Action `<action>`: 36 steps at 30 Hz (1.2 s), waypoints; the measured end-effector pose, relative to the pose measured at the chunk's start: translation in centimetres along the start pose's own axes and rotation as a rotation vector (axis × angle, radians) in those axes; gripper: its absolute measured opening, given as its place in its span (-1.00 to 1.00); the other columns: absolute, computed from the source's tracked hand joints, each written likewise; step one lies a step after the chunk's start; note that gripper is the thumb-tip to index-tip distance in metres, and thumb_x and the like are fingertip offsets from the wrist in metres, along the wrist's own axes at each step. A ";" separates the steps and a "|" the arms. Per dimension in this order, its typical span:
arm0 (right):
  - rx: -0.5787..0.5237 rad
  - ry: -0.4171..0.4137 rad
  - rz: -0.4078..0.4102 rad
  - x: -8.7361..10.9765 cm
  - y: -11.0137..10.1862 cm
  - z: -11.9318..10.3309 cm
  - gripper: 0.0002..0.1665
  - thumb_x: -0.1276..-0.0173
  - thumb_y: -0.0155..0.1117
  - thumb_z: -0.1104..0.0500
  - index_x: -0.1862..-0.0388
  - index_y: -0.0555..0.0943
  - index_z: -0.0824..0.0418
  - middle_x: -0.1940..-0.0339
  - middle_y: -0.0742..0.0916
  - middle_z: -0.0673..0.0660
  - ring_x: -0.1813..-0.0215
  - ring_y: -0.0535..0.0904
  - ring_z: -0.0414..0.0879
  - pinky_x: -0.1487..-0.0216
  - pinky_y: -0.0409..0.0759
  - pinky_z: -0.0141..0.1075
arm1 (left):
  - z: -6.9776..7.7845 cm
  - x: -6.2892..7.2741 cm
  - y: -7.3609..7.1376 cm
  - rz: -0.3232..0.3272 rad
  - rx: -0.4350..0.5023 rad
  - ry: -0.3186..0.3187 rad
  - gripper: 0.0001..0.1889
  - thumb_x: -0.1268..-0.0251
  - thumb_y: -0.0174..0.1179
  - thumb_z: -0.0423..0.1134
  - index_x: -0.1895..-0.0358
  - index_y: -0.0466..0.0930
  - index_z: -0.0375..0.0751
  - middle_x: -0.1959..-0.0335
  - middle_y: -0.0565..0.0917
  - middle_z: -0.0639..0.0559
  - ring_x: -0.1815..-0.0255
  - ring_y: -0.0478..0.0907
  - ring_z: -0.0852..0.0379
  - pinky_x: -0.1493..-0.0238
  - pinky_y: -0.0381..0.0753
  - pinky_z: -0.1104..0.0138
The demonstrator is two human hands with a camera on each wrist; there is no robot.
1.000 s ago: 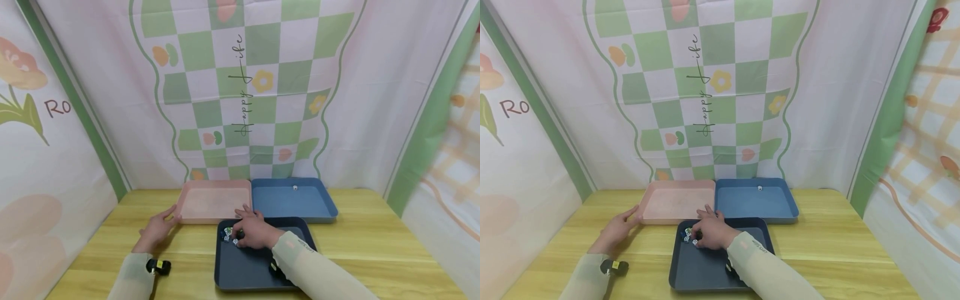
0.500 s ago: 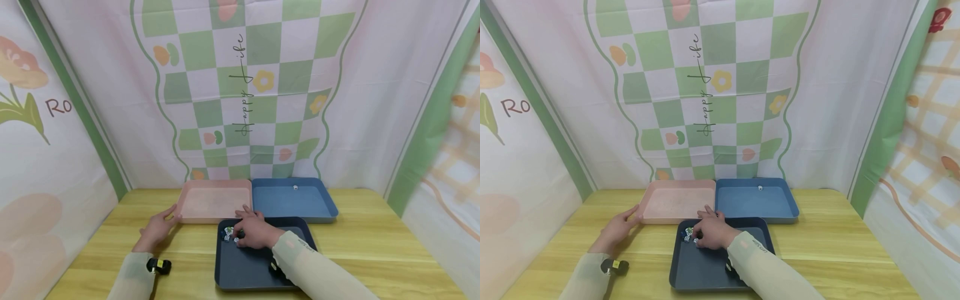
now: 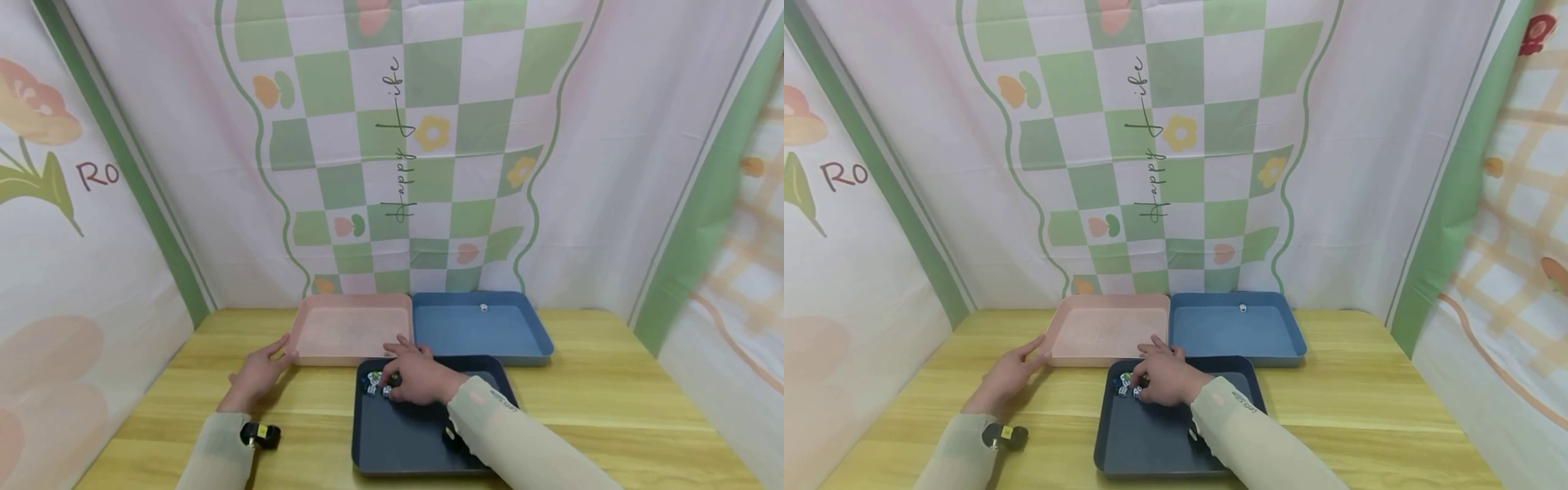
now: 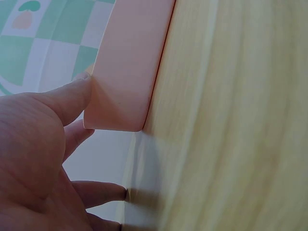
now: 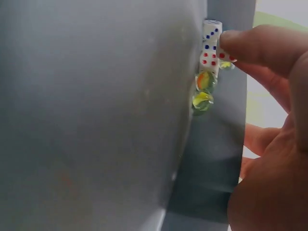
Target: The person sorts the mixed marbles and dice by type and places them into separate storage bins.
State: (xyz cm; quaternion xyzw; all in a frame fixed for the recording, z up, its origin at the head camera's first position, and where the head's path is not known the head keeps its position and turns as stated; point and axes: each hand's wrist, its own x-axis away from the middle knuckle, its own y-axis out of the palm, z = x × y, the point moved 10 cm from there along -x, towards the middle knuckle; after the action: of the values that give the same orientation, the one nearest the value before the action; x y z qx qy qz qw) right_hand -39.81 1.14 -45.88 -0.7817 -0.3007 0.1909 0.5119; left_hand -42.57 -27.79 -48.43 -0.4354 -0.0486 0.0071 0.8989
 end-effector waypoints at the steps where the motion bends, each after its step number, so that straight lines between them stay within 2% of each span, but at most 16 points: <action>1: -0.016 -0.002 0.004 0.0 -0.2 0.0 -0.83 -0.25 0.44 0.08 0.26 0.75 -0.26 -0.55 0.31 0.19 -0.59 -0.13 0.28 -0.35 -0.03 0.38 | 0.0 0.0 0.0 0.000 -0.001 0.002 -0.26 -0.42 -0.02 0.34 -0.56 0.18 0.12 -0.48 0.21 -0.32 -0.44 0.01 -0.53 -0.01 -0.48 -0.64; 8: -0.158 -0.007 0.053 0.3 -1.9 0.4 -0.84 -0.27 0.43 0.10 0.19 0.76 -0.14 -0.54 0.32 0.24 -0.58 -0.12 0.32 -0.34 -0.04 0.45 | 0.2 0.2 -0.2 -0.003 0.007 0.006 -0.28 -0.45 -0.02 0.31 -0.56 0.17 0.12 -0.48 0.21 -0.31 -0.45 0.01 -0.53 -0.02 -0.49 -0.63; 10: -0.239 -0.014 0.063 0.4 -2.3 0.7 -0.85 -0.30 0.40 0.12 0.16 0.76 -0.08 -0.54 0.31 0.25 -0.58 -0.11 0.32 -0.37 0.04 0.38 | 0.2 0.3 -0.2 -0.004 0.008 0.003 -0.28 -0.45 -0.02 0.32 -0.56 0.17 0.12 -0.48 0.21 -0.31 -0.44 0.01 -0.53 -0.02 -0.49 -0.63; 14: -0.410 -0.017 0.093 0.5 -3.4 1.8 -0.87 -0.37 0.34 0.14 0.14 0.76 -0.01 -0.54 0.30 0.27 -0.56 -0.01 0.29 -0.32 0.34 0.19 | 0.1 0.4 -0.2 -0.004 0.006 0.000 -0.28 -0.45 -0.02 0.31 -0.56 0.17 0.12 -0.48 0.22 -0.32 -0.44 0.02 -0.53 -0.03 -0.48 -0.63; 16: -0.461 -0.003 0.117 0.7 -4.0 2.5 -0.85 -0.39 0.33 0.14 0.12 0.76 0.02 -0.53 0.32 0.25 -0.56 0.04 0.26 -0.30 0.37 0.18 | 0.1 0.4 -0.1 -0.005 0.006 0.003 -0.27 -0.44 -0.02 0.32 -0.56 0.17 0.11 -0.48 0.22 -0.33 -0.44 0.02 -0.54 -0.02 -0.47 -0.63; 19: -0.479 0.022 0.160 1.0 -5.0 3.9 -0.81 -0.39 0.33 0.13 0.06 0.76 0.08 -0.51 0.36 0.24 -0.55 0.08 0.24 -0.31 0.34 0.19 | 0.2 0.4 -0.1 -0.006 0.005 0.007 -0.26 -0.44 -0.02 0.33 -0.56 0.18 0.10 -0.47 0.21 -0.34 -0.43 0.02 -0.55 -0.01 -0.46 -0.64; 22: -0.496 0.119 0.210 1.5 -6.1 6.0 -0.74 -0.40 0.33 0.10 -0.01 0.74 0.12 -0.48 0.41 0.24 -0.51 0.19 0.23 -0.29 0.38 0.17 | 0.2 0.5 -0.1 -0.007 0.007 -0.001 -0.27 -0.44 -0.01 0.32 -0.56 0.18 0.10 -0.47 0.22 -0.34 -0.43 0.03 -0.54 -0.02 -0.46 -0.64; 26: -0.547 0.381 0.364 3.1 -8.9 10.3 -0.67 -0.44 0.30 0.05 -0.10 0.69 0.15 -0.36 0.52 0.22 -0.31 0.43 0.19 -0.12 0.50 0.10 | 0.0 0.3 0.0 -0.007 0.004 -0.007 -0.27 -0.44 -0.02 0.32 -0.56 0.18 0.11 -0.48 0.22 -0.33 -0.44 0.03 -0.53 -0.03 -0.47 -0.63; 29: -0.535 0.521 0.482 4.8 -11.4 13.0 -0.62 -0.48 0.23 0.05 -0.17 0.63 0.20 -0.27 0.57 0.26 -0.17 0.51 0.20 -0.02 0.52 0.07 | 0.0 0.1 0.1 -0.008 0.005 -0.008 -0.26 -0.42 -0.03 0.35 -0.56 0.18 0.12 -0.48 0.21 -0.33 -0.44 0.03 -0.53 -0.02 -0.47 -0.63; 31: -0.506 0.551 0.523 5.7 -12.7 14.2 -0.60 -0.50 0.19 0.07 -0.19 0.60 0.25 -0.25 0.58 0.30 -0.15 0.52 0.21 0.01 0.52 0.06 | 0.0 0.1 0.1 -0.008 0.007 -0.007 -0.26 -0.42 -0.03 0.36 -0.56 0.18 0.13 -0.48 0.21 -0.33 -0.44 0.02 -0.53 -0.02 -0.47 -0.63; 36: -0.462 0.557 0.553 7.2 -14.8 16.0 -0.57 -0.53 0.11 0.11 -0.25 0.55 0.30 -0.18 0.61 0.31 -0.03 0.59 0.20 0.13 0.57 -0.03 | 0.1 0.1 0.0 -0.007 0.009 -0.005 -0.28 -0.43 -0.04 0.34 -0.56 0.18 0.15 -0.48 0.21 -0.31 -0.44 0.01 -0.53 -0.03 -0.47 -0.63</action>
State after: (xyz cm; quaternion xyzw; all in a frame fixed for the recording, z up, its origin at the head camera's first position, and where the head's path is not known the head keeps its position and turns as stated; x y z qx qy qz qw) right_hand -48.18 21.26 -38.75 -0.9479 0.0337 0.0307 0.3153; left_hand -42.50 -27.70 -48.37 -0.4314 -0.0524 0.0051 0.9006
